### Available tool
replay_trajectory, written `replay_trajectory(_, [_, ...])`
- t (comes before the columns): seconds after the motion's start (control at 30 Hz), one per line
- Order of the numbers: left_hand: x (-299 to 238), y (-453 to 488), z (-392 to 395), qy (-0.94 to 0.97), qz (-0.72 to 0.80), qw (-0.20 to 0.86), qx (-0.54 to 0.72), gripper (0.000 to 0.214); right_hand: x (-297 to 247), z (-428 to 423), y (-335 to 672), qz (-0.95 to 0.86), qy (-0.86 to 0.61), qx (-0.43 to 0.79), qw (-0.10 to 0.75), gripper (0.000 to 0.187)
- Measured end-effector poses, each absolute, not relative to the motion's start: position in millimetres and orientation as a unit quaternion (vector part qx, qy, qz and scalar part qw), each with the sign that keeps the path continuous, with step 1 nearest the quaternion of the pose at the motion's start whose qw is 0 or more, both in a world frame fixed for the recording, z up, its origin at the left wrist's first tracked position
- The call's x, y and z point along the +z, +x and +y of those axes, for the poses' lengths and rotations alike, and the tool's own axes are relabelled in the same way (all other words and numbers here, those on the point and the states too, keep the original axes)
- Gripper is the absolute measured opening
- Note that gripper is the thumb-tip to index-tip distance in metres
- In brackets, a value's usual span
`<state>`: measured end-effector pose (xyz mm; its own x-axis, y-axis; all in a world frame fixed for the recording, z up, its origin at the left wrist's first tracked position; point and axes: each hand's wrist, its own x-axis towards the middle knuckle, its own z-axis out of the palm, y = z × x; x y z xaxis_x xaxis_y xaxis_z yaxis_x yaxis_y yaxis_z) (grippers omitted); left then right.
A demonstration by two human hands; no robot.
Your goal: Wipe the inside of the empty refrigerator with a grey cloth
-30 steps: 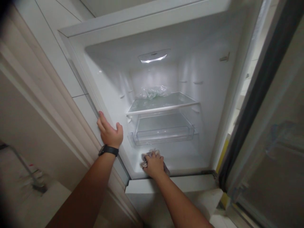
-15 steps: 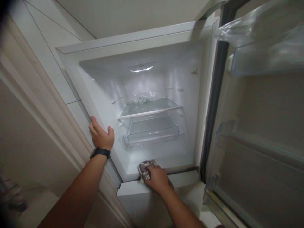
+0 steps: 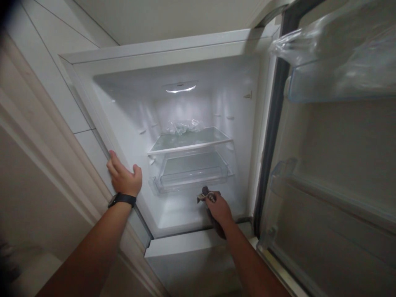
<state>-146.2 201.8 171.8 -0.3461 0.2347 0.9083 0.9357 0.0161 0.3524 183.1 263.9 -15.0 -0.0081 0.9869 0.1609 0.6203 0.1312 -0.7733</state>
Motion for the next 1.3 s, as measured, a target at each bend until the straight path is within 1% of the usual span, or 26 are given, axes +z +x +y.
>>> replay_trajectory(0.13, [170.6, -147.5, 203.0, -0.466, -0.624, 0.341, -0.527, 0.097, -18.2, 284.5, 177.2, -0.695, -0.674, 0.125, 0.219, 0.058])
replay_trajectory(0.2, [169.9, -148.1, 203.9, -0.465, -0.622, 0.346, -0.526, 0.097, -29.0, 286.9, 173.4, -0.698, -0.69, 0.08, 0.173, 0.061])
replay_trajectory(0.3, [169.4, -148.7, 204.8, -0.46, -0.623, 0.351, -0.527, 0.096, -44.0, 287.0, 169.7, -0.706, -0.689, 0.041, 0.159, 0.065])
replay_trajectory(0.43, [169.3, -149.3, 205.0, -0.463, -0.621, 0.347, -0.529, 0.097, -48.2, 287.8, 165.8, -0.711, -0.684, 0.051, 0.153, 0.078])
replay_trajectory(0.47, [169.3, -149.4, 204.9, -0.464, -0.62, 0.344, -0.53, 0.097, -47.7, 287.4, 164.5, -0.72, -0.676, 0.052, 0.148, 0.079])
replay_trajectory(0.63, [169.0, -149.8, 204.4, -0.466, -0.623, 0.331, -0.534, 0.097, -49.3, 280.0, 160.6, -0.766, -0.627, 0.023, 0.144, 0.063])
replay_trajectory(0.87, [169.2, -149.0, 204.0, -0.463, -0.622, 0.335, -0.535, 0.098, -51.9, 276.7, 170.6, -0.773, -0.617, 0.013, 0.15, 0.056])
replay_trajectory(1.13, [168.0, -150.3, 203.5, -0.473, -0.624, 0.322, -0.532, 0.101, -29.9, 261.7, 176.9, -0.786, -0.606, 0.033, 0.116, 0.044])
replay_trajectory(1.2, [168.0, -150.2, 201.2, -0.479, -0.627, 0.319, -0.525, 0.102, -27.4, 246.9, 182.6, -0.787, -0.598, 0.064, 0.14, 0.039])
replay_trajectory(1.23, [168.3, -150.2, 200.0, -0.482, -0.629, 0.319, -0.519, 0.103, -27.5, 236.6, 187.3, -0.782, -0.593, 0.095, 0.166, 0.037])
replay_trajectory(1.3, [168.9, -150.8, 198.5, -0.486, -0.64, 0.32, -0.501, 0.104, -28.1, 210.2, 199.9, -0.761, -0.572, 0.186, 0.243, 0.033])
